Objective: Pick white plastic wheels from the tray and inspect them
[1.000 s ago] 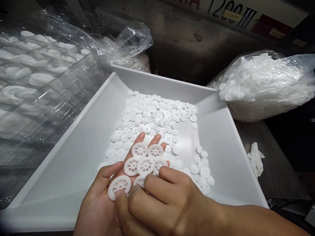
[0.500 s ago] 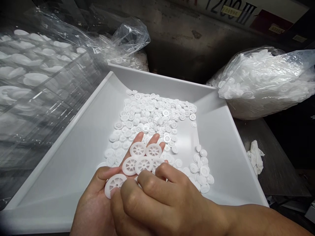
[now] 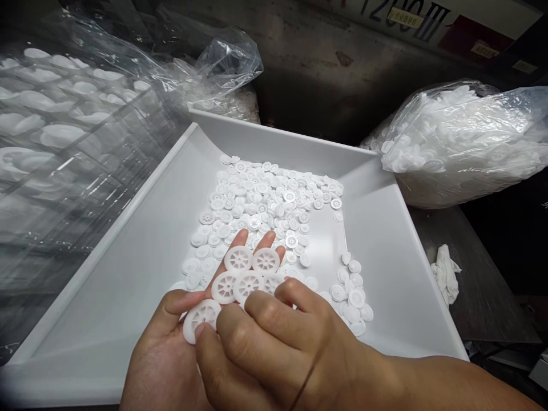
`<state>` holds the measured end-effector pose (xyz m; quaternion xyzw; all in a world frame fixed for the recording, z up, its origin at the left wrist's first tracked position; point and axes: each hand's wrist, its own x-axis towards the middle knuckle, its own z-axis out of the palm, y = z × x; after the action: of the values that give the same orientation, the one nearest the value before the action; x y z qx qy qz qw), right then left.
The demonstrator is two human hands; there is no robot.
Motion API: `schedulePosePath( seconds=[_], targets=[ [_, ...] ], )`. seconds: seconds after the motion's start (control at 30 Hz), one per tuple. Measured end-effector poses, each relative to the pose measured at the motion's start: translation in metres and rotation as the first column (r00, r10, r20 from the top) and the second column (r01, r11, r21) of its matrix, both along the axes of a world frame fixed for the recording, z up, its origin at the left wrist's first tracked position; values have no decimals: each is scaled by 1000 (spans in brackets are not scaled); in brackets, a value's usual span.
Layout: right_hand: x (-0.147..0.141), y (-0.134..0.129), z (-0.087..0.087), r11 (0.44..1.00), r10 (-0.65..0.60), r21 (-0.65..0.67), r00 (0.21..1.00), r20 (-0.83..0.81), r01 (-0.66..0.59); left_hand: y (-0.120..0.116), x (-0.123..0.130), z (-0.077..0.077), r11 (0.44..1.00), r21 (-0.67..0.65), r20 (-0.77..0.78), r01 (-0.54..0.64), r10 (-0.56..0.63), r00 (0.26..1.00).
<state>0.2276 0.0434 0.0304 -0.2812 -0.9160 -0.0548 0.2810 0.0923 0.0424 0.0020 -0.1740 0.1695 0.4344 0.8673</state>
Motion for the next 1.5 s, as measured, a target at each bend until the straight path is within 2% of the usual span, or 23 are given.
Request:
schedulePosePath(
  seconds=[0.13, 0.43, 0.57, 0.67, 0.9, 1.0, 1.17, 1.33, 1.5],
  targets=[
    [-2, -1, -2, 999, -33, 24, 997, -65, 35, 4, 1, 0, 1000, -13, -24, -4, 3, 1000],
    [4, 0, 0, 999, -52, 11, 999, 3, 52, 8, 5, 2, 996, -13, -50, -90, 89, 995],
    [7, 2, -1, 988, -139, -68, 990, -21, 138, 5, 4, 2, 996, -24, -59, -86, 84, 995],
    [7, 4, -2, 973, -192, -136, 981, -26, 187, 4, 2, -1, 996, 10, -4, -84, 84, 996],
    [10, 5, -1, 944, -216, -261, 976, -24, 203, 1, -3, -6, 989, 97, 139, -108, 94, 986],
    [8, 6, 0, 941, -217, -273, 975, -42, 198, 1, -3, -6, 985, 127, 152, -116, 97, 984],
    [7, 6, -1, 946, -212, -262, 976, -54, 191, 3, -1, -5, 990, 104, 76, -93, 85, 993],
    [11, 4, 0, 921, -246, -313, 969, -5, 233, 4, 1, -4, 998, 27, 29, -59, 59, 998],
    [11, 3, 0, 904, -262, -350, 965, -2, 245, 3, 1, 2, 999, 23, -22, -47, 47, 999]
  ],
)
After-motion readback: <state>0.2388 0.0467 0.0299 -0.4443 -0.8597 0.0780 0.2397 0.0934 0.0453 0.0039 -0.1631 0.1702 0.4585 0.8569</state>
